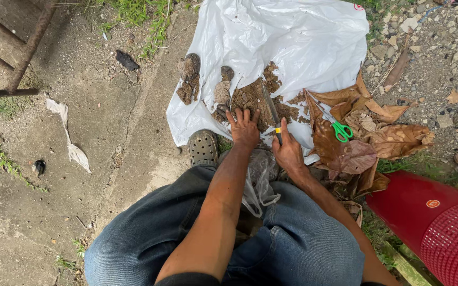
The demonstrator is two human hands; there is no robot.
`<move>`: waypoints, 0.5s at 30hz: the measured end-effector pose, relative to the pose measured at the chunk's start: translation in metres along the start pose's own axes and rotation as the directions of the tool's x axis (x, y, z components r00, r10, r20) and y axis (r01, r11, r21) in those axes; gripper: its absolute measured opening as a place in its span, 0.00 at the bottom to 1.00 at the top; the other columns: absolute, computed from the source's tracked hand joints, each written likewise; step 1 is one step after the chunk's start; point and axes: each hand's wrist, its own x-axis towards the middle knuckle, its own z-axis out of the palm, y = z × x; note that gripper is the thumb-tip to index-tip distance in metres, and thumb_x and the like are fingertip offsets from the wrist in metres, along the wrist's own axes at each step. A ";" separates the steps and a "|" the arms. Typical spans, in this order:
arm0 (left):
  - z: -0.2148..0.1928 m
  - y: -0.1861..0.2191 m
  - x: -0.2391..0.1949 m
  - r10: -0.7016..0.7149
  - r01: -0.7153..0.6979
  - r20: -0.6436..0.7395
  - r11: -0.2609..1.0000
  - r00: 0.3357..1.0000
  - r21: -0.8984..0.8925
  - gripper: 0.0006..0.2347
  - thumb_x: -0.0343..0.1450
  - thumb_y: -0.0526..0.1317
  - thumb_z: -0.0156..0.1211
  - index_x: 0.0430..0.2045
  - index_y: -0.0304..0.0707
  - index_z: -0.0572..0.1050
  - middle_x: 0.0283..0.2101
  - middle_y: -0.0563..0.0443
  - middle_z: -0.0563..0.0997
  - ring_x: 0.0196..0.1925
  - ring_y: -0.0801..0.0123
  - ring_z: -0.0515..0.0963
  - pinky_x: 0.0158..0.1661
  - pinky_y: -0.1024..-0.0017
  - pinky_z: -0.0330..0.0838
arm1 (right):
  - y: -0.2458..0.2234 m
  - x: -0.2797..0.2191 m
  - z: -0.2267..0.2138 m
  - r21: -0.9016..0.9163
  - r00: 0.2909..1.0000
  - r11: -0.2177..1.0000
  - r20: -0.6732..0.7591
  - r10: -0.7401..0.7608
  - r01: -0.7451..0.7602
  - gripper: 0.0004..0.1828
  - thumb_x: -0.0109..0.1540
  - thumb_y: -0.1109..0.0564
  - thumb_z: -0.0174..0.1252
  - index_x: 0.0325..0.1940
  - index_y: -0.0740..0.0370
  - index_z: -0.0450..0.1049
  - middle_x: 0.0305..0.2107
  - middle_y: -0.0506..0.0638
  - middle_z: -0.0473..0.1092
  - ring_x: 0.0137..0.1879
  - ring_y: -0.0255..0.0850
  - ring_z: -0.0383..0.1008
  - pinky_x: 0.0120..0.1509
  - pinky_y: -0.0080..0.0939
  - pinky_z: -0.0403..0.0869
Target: The person sits on the ground and uses a knife to break up a pile of soil on a white plastic sheet. They then pick up a dry leaf and use green scissors to cut it into small pieces, dropping the pieces onto the soil.
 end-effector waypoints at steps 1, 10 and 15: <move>0.001 -0.002 0.006 -0.008 0.008 -0.045 1.000 0.999 0.006 0.29 0.78 0.42 0.41 0.78 0.58 0.45 0.78 0.45 0.52 0.79 0.42 0.45 0.67 0.27 0.26 | -0.001 0.003 0.000 -0.065 0.992 0.996 0.104 0.075 -0.068 0.42 0.64 0.55 0.57 0.80 0.66 0.48 0.37 0.73 0.75 0.40 0.69 0.77 0.45 0.63 0.76; 0.010 0.000 0.021 -0.024 0.025 -0.049 1.000 0.998 0.014 0.28 0.77 0.42 0.40 0.75 0.59 0.45 0.78 0.49 0.48 0.79 0.42 0.41 0.66 0.26 0.24 | 0.007 0.000 0.004 -0.124 0.995 0.991 0.091 0.051 -0.040 0.43 0.63 0.56 0.58 0.80 0.66 0.49 0.36 0.74 0.74 0.39 0.68 0.77 0.44 0.64 0.76; 0.006 -0.001 0.013 -0.016 0.016 -0.038 1.000 0.999 0.006 0.29 0.76 0.42 0.43 0.76 0.58 0.47 0.76 0.45 0.52 0.78 0.41 0.45 0.66 0.27 0.26 | 0.004 0.001 0.005 -0.052 0.999 0.998 -0.035 -0.040 0.039 0.41 0.65 0.57 0.57 0.79 0.67 0.48 0.37 0.73 0.74 0.38 0.67 0.77 0.41 0.63 0.76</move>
